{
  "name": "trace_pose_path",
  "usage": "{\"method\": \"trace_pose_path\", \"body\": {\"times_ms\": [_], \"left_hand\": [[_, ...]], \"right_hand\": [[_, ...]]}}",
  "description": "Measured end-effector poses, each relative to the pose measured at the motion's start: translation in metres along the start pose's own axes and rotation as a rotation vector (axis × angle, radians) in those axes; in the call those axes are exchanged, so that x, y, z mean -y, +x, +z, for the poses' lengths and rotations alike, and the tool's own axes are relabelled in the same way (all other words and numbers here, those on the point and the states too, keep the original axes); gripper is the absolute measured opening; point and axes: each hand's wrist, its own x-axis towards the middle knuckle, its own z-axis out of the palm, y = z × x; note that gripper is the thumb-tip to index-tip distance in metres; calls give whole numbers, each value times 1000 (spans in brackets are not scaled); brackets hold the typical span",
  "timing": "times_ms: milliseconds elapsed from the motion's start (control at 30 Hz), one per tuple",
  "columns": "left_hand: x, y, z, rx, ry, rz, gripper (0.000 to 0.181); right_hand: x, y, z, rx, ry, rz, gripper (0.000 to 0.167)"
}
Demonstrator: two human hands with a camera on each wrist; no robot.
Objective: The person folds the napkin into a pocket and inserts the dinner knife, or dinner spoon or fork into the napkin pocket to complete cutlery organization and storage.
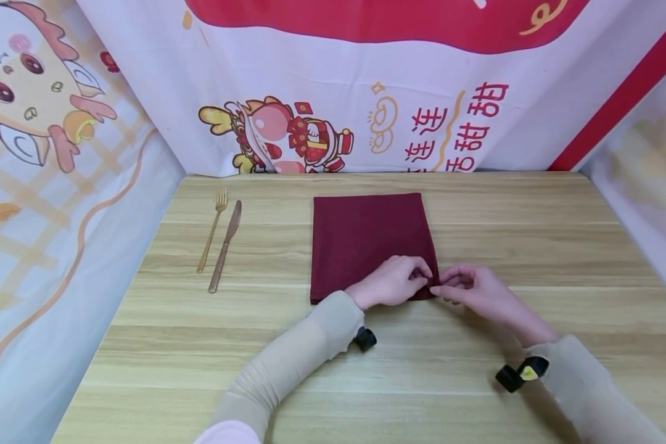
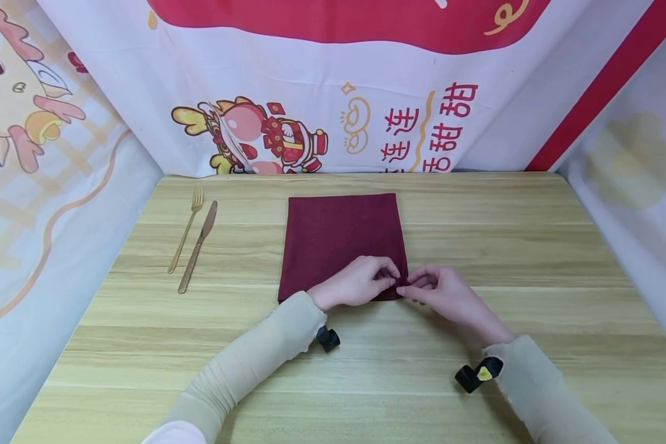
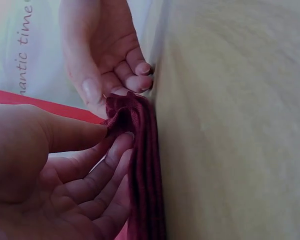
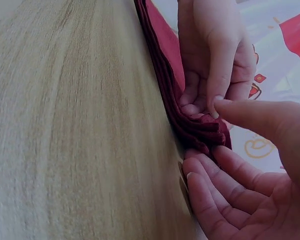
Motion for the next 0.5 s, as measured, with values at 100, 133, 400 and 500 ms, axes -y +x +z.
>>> {"method": "trace_pose_path", "body": {"times_ms": [100, 133, 400, 500], "left_hand": [[1, -2, -3, -8, -14, -2, 16], [1, -3, -5, -14, -18, 0, 16], [1, -12, -18, -75, -102, -4, 14], [0, -15, -22, -90, -131, -5, 14]], "right_hand": [[2, 2, 1, -11, -9, 7, 38], [2, 2, 1, -9, -9, 3, 37], [5, 3, 2, -17, -15, -24, 25], [4, 3, 3, -32, -22, -23, 23]]}}
